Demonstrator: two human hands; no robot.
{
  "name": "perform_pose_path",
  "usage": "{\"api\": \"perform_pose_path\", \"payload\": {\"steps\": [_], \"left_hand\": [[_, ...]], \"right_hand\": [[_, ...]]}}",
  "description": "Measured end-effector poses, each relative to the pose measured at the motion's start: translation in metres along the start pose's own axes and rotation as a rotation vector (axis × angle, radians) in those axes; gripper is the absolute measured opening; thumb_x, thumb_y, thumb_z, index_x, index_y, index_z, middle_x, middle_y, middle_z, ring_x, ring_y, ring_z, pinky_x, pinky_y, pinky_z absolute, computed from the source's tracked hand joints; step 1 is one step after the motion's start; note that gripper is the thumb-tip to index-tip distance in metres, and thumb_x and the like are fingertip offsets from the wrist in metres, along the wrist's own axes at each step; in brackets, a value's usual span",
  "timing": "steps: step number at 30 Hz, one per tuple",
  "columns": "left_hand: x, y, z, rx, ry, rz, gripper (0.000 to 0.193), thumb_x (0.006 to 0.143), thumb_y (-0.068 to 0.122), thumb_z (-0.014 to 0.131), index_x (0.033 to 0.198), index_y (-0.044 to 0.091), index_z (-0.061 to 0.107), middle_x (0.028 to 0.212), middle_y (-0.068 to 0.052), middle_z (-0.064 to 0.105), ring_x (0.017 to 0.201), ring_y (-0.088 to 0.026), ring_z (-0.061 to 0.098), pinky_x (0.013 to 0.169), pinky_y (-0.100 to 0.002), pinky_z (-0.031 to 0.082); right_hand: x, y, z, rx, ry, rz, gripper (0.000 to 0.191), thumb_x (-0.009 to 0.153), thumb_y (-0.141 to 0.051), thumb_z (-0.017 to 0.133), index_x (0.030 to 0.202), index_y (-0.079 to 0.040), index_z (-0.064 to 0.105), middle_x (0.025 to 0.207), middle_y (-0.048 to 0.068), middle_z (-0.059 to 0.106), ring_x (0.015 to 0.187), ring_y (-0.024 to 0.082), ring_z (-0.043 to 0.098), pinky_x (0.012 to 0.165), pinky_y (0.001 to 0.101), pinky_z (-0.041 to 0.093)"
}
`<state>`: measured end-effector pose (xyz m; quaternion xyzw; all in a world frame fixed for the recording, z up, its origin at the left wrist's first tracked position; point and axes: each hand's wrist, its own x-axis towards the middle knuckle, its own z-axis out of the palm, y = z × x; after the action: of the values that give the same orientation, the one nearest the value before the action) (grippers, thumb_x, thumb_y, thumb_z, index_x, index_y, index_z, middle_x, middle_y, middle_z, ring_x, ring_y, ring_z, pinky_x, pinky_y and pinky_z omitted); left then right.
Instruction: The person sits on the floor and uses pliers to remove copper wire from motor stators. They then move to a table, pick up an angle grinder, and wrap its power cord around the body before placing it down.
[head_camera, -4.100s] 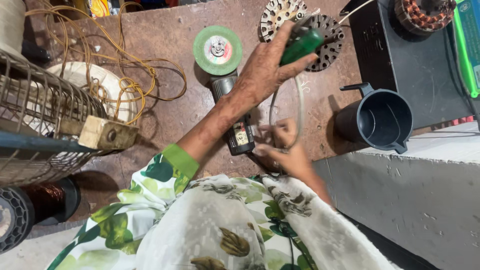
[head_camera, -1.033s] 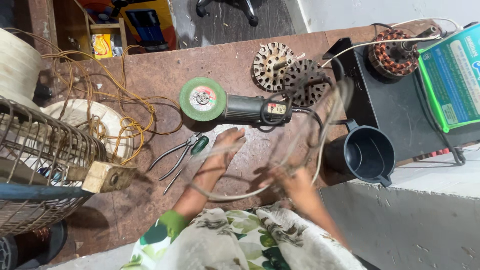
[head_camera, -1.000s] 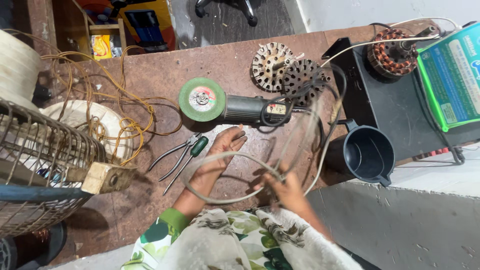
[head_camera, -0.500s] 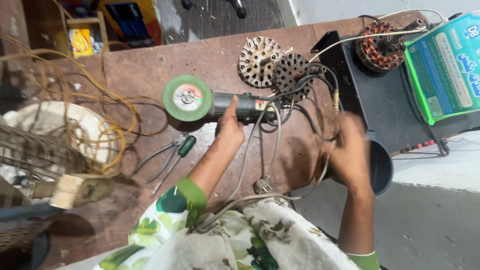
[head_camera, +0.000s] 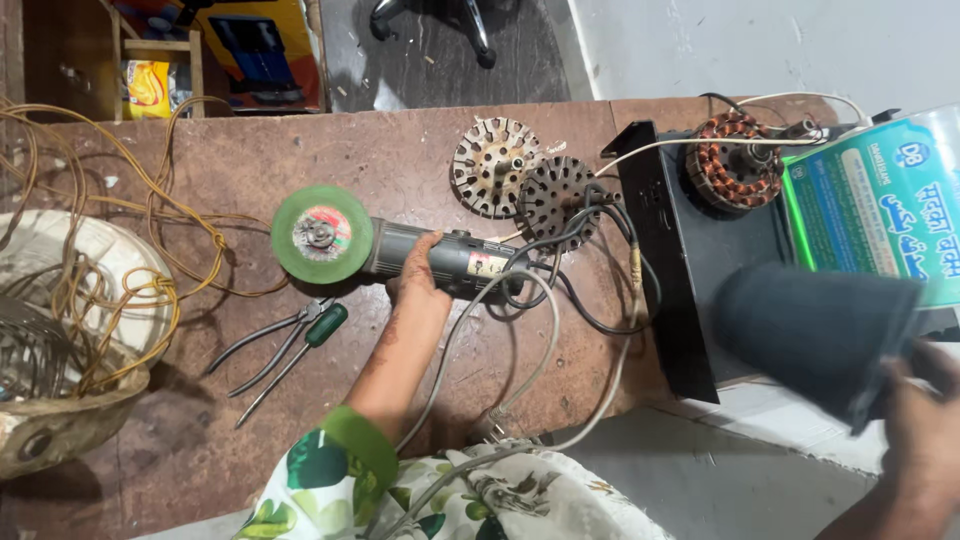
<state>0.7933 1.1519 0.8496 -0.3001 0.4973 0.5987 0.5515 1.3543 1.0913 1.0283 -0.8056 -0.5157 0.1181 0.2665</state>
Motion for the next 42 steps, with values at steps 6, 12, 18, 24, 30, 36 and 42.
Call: {"api": "perform_pose_path", "payload": {"steps": [6, 12, 18, 24, 30, 36, 42], "left_hand": [[0.001, 0.037, -0.058, 0.088, -0.503, -0.191, 0.042, 0.071, 0.012, 0.079, 0.110, 0.005, 0.063, 0.107, -0.012, 0.073, 0.095, -0.031, 0.074, 0.091, -0.047, 0.063], [-0.035, 0.048, -0.055, 0.299, -0.592, -0.020, 0.049, 0.071, 0.017, 0.079, 0.113, 0.000, 0.062, 0.102, -0.016, 0.071, 0.088, -0.031, 0.072, 0.083, -0.044, 0.061], [-0.107, 0.072, -0.009, 0.388, -0.770, 0.460, 0.066, 0.064, 0.018, 0.084, 0.122, -0.001, 0.059, 0.105, -0.012, 0.069, 0.097, -0.026, 0.070, 0.094, -0.040, 0.060], [-0.177, 0.102, 0.050, 0.342, -1.137, 0.742, 0.064, 0.073, 0.023, 0.087, 0.126, -0.001, 0.059, 0.112, -0.012, 0.068, 0.105, -0.027, 0.068, 0.105, -0.043, 0.056], [-0.227, 0.129, 0.083, 0.239, -1.237, 0.667, 0.052, 0.079, 0.033, 0.089, 0.115, 0.001, 0.069, 0.113, -0.009, 0.065, 0.112, -0.024, 0.065, 0.109, -0.044, 0.055], [-0.226, 0.145, 0.072, 0.090, -1.207, 0.824, 0.052, 0.074, 0.035, 0.091, 0.113, 0.010, 0.067, 0.108, -0.006, 0.064, 0.104, -0.022, 0.065, 0.104, -0.043, 0.056], [-0.147, 0.161, 0.090, -0.072, -0.972, 1.037, 0.055, 0.073, 0.036, 0.089, 0.115, 0.010, 0.064, 0.106, -0.007, 0.066, 0.100, -0.024, 0.067, 0.099, -0.043, 0.057]], "right_hand": [[0.070, 0.056, 0.031, 0.058, 0.034, 0.077, 0.032, 0.099, -0.009, 0.070, 0.129, 0.001, 0.068, 0.114, 0.014, 0.074, 0.093, 0.022, 0.067, 0.080, 0.0335, 0.051], [0.024, 0.010, 0.025, 0.173, 0.046, 0.028, 0.031, 0.103, -0.012, 0.066, 0.130, 0.001, 0.064, 0.117, 0.013, 0.071, 0.099, 0.022, 0.067, 0.090, 0.0360, 0.052], [-0.142, -0.165, 0.095, -0.032, -0.312, -0.814, 0.064, 0.080, -0.012, 0.071, 0.142, -0.007, 0.057, 0.148, 0.014, 0.058, 0.135, 0.028, 0.054, 0.112, 0.0421, 0.045], [-0.230, -0.199, 0.231, 0.603, -1.138, -0.391, 0.018, 0.102, -0.010, 0.069, 0.119, -0.006, 0.067, 0.117, 0.010, 0.070, 0.108, 0.024, 0.068, 0.095, 0.0372, 0.055], [-0.151, -0.192, 0.187, 0.163, -0.855, -0.472, 0.030, 0.085, -0.011, 0.075, 0.115, -0.014, 0.076, 0.115, 0.006, 0.075, 0.109, 0.019, 0.070, 0.096, 0.0357, 0.055], [-0.119, -0.221, 0.127, 0.295, 0.022, -0.826, 0.081, 0.063, -0.020, 0.087, 0.132, 0.008, 0.053, 0.135, 0.022, 0.056, 0.130, 0.035, 0.051, 0.107, 0.0449, 0.041], [-0.080, -0.192, 0.169, 0.455, -0.454, -0.624, 0.043, 0.082, 0.007, 0.055, 0.123, 0.002, 0.069, 0.122, 0.012, 0.075, 0.111, 0.019, 0.071, 0.101, 0.0320, 0.057]]}}
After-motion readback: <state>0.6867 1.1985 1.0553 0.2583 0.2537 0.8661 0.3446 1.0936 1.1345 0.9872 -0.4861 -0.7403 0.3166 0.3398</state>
